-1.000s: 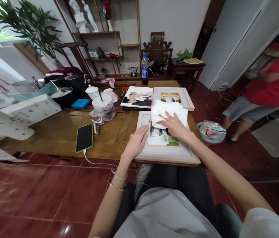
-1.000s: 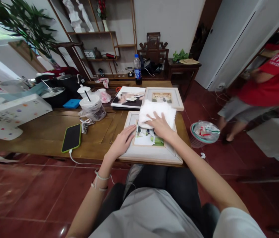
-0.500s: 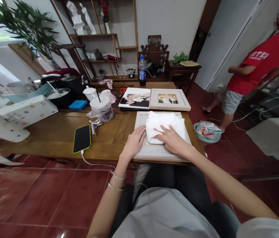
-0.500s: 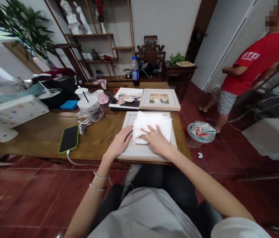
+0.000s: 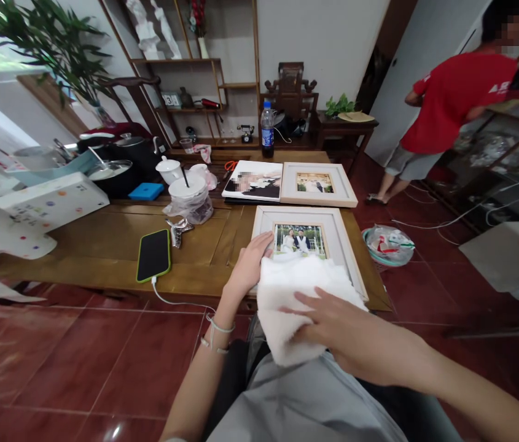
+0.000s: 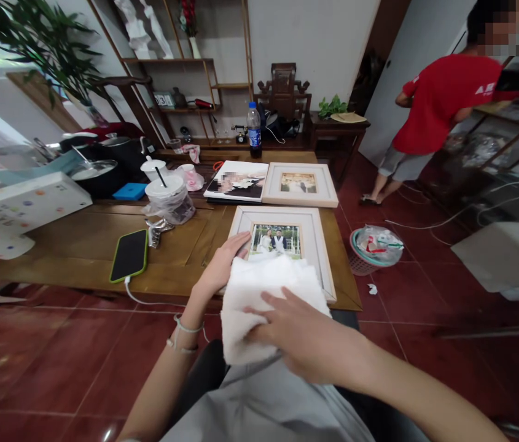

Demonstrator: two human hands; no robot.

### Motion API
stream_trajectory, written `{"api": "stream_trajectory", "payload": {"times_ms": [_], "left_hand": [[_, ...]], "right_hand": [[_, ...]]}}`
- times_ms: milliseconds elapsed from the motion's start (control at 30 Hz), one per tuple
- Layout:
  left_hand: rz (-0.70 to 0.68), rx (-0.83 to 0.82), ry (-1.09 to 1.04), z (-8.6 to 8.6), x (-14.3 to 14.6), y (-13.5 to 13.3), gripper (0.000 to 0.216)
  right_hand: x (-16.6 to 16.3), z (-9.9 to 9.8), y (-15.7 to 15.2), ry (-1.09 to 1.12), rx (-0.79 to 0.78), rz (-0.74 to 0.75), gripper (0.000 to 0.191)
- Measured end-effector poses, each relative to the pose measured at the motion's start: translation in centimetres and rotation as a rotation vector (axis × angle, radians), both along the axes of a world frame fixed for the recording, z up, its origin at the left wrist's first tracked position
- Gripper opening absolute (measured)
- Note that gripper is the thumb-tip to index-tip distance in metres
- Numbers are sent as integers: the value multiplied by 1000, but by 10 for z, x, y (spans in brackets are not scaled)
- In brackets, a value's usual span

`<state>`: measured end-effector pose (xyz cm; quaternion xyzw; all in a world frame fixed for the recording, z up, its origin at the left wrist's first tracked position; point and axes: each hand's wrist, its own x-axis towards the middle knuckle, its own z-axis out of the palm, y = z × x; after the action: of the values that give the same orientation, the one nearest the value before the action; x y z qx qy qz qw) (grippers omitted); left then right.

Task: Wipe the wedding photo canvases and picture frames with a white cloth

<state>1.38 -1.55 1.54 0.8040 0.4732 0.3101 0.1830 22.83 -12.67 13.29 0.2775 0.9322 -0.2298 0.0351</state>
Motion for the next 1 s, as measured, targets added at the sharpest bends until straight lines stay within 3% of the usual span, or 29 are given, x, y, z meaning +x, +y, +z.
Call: {"api": "stream_trajectory", "payload": {"times_ms": [133, 333, 467, 567, 667, 767, 1000], "left_hand": [[-22, 6, 5, 0, -1, 0, 42], [7, 19, 6, 1, 2, 0, 40], [-6, 11, 10, 2, 2, 0, 40], [-5, 7, -6, 2, 2, 0, 40], [-1, 25, -66, 2, 2, -1, 37], [17, 70, -165, 2, 2, -2, 32], [147, 115, -278, 3, 1, -4, 22]], "right_hand": [[22, -6, 21, 44, 53, -157, 72], [66, -18, 100, 160, 391, -397, 59], [53, -21, 147, 234, 660, -482, 62], [23, -33, 165, 96, 670, -438, 74], [-8, -48, 164, -54, 577, -318, 78], [-27, -57, 147, -147, 533, -259, 70], [-27, -54, 86, -164, 412, -107, 58]]}}
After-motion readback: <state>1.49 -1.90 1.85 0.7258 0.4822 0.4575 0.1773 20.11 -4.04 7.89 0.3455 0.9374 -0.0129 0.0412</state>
